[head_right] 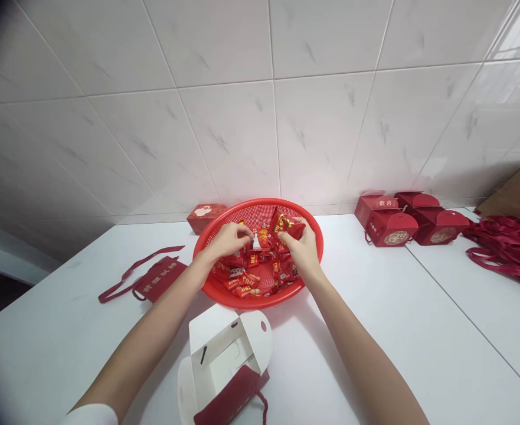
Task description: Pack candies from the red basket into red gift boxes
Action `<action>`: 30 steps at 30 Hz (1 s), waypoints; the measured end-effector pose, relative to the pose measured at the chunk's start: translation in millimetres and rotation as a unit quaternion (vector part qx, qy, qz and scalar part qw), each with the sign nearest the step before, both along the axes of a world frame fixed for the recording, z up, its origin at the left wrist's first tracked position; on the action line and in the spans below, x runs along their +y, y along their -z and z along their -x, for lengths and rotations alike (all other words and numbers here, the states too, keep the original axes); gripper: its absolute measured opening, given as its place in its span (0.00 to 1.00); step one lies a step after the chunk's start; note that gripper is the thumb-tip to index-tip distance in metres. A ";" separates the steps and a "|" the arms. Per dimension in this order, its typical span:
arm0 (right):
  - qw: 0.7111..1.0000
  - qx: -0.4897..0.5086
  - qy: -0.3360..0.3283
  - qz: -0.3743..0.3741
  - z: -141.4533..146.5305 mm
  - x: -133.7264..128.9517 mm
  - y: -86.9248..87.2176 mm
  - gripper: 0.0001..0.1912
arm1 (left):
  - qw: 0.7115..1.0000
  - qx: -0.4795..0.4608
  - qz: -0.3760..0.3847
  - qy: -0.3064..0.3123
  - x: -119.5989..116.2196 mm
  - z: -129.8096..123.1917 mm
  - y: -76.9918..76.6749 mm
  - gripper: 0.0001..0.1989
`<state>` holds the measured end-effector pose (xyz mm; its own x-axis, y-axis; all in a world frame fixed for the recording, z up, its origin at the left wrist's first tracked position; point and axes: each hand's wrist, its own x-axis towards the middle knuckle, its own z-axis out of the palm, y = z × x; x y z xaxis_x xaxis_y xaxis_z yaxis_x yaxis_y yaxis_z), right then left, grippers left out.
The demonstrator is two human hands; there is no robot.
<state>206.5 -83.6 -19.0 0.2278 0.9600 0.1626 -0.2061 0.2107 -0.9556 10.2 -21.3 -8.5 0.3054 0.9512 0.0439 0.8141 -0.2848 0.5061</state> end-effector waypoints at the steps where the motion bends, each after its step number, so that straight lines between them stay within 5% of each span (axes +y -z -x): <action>1: 1.000 -0.003 0.000 0.000 0.1 -0.3 -0.5 0.19 | 0.998 0.026 0.039 0.044 -1.0 0.5 0.5 0.11; 4: 1.000 -0.006 0.003 0.000 0.8 -1.0 -1.7 0.19 | 0.967 0.112 0.171 0.149 -3.7 1.4 3.2 0.11; 8: 1.000 0.002 0.001 0.006 1.9 -1.4 -2.3 0.19 | 0.934 0.178 0.257 0.174 -6.5 0.0 5.7 0.19; 15: 1.000 0.009 -0.001 0.015 1.1 -0.7 -0.7 0.22 | 0.953 0.246 0.162 0.074 -11.0 -3.8 -2.5 0.25; 30: 1.000 -0.007 -0.001 0.013 1.4 -0.5 -1.6 0.20 | 0.896 0.410 0.138 0.103 -23.9 -23.2 -8.3 0.17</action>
